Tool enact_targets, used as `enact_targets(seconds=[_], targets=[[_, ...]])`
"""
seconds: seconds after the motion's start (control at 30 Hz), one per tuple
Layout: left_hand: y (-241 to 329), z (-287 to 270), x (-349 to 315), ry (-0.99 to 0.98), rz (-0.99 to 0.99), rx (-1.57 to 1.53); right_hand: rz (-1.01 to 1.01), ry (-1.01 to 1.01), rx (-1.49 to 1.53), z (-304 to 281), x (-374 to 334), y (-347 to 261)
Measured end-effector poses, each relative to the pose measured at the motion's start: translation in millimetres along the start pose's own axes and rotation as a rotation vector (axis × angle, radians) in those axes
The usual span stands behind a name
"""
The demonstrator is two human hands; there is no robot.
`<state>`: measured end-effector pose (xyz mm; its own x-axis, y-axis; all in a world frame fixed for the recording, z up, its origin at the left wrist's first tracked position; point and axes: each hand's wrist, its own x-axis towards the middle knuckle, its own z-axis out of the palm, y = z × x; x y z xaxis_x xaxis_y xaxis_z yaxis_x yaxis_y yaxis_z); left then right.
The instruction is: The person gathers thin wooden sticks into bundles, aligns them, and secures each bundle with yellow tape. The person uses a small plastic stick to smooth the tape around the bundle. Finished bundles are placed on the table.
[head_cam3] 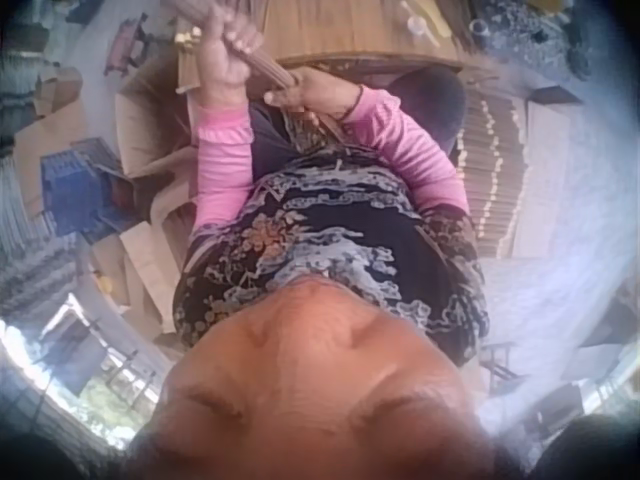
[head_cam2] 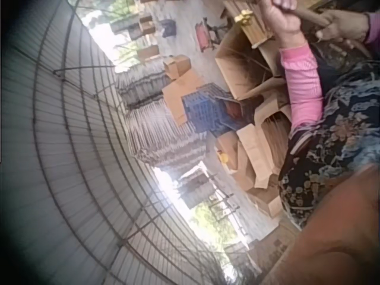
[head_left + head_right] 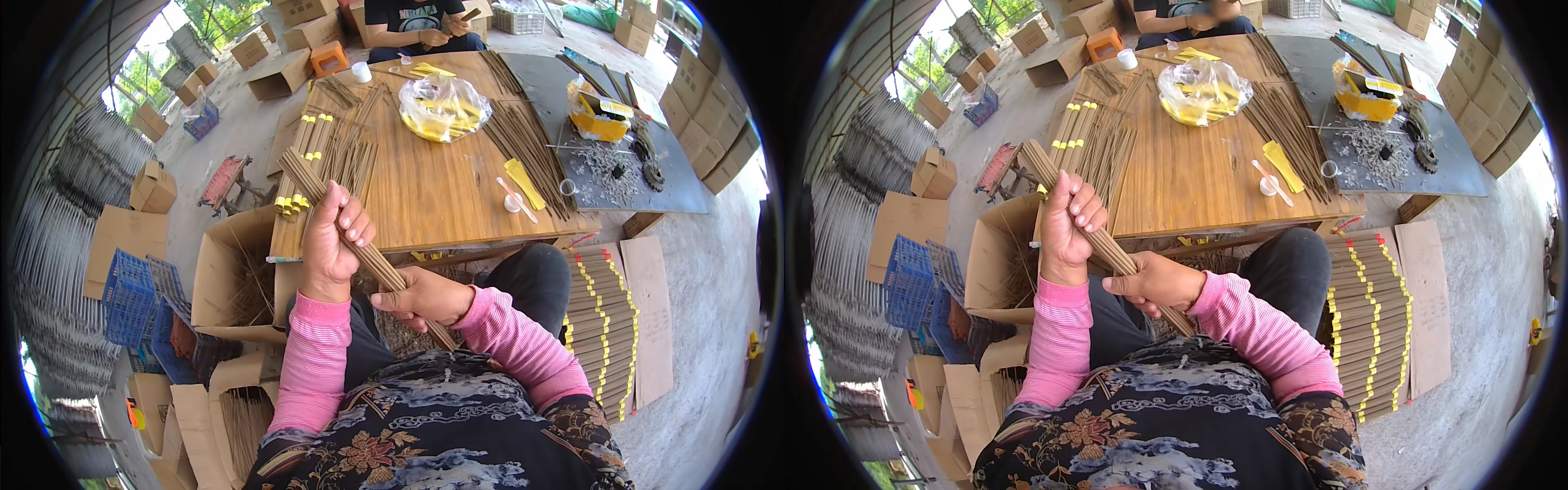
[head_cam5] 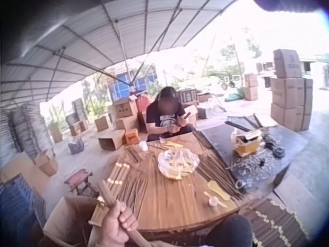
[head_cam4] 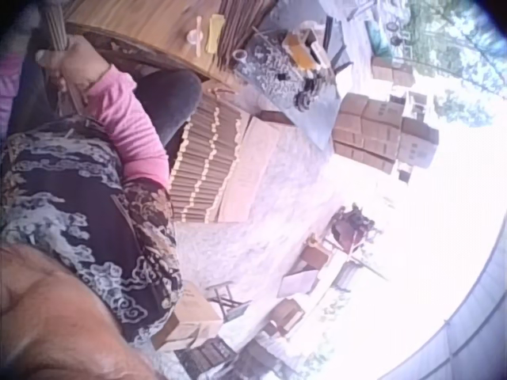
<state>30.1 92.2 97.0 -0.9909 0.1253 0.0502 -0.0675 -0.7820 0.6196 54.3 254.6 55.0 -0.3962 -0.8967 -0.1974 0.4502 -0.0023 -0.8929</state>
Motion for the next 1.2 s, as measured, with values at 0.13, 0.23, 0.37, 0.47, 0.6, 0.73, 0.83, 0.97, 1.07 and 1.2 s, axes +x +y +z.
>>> enact_targets(seconds=[0.13,0.23,0.37,0.47,0.6,0.73,0.83,0.97,1.07,1.2], targets=[[-0.1,-3.5,0.5,0.004,0.050,0.023,0.022,-0.050,0.097,-0.4,2.8,3.7],[-11.1,2.8,1.0,0.374,0.179,0.231,-0.073,0.307,-0.412,0.8,8.2,3.4],[-14.1,3.5,0.0,0.455,0.262,0.302,-0.306,0.477,-0.710,-10.3,24.7,33.1],[-5.7,-4.6,-6.9,0.336,0.281,0.281,-0.155,0.231,-0.354,0.0,19.1,12.7],[-2.9,-4.2,-9.9,0.063,0.153,0.189,-0.289,0.107,-0.235,-5.9,26.7,12.6],[-0.3,-11.6,-8.8,0.027,0.221,0.173,-0.183,0.056,-0.140,-0.5,30.7,14.3],[4.0,-8.5,-14.7,-0.135,0.193,0.235,-0.238,0.124,-0.341,5.3,30.9,14.0],[8.8,-10.2,-11.4,-0.187,0.192,0.117,-0.143,0.075,-0.110,7.8,29.7,10.0],[10.7,-12.5,-10.5,-0.169,0.218,0.145,-0.083,0.106,-0.195,6.9,30.5,9.7],[2.5,2.3,-10.0,0.211,0.310,0.368,-0.401,0.524,-0.657,8.5,36.9,23.5]])
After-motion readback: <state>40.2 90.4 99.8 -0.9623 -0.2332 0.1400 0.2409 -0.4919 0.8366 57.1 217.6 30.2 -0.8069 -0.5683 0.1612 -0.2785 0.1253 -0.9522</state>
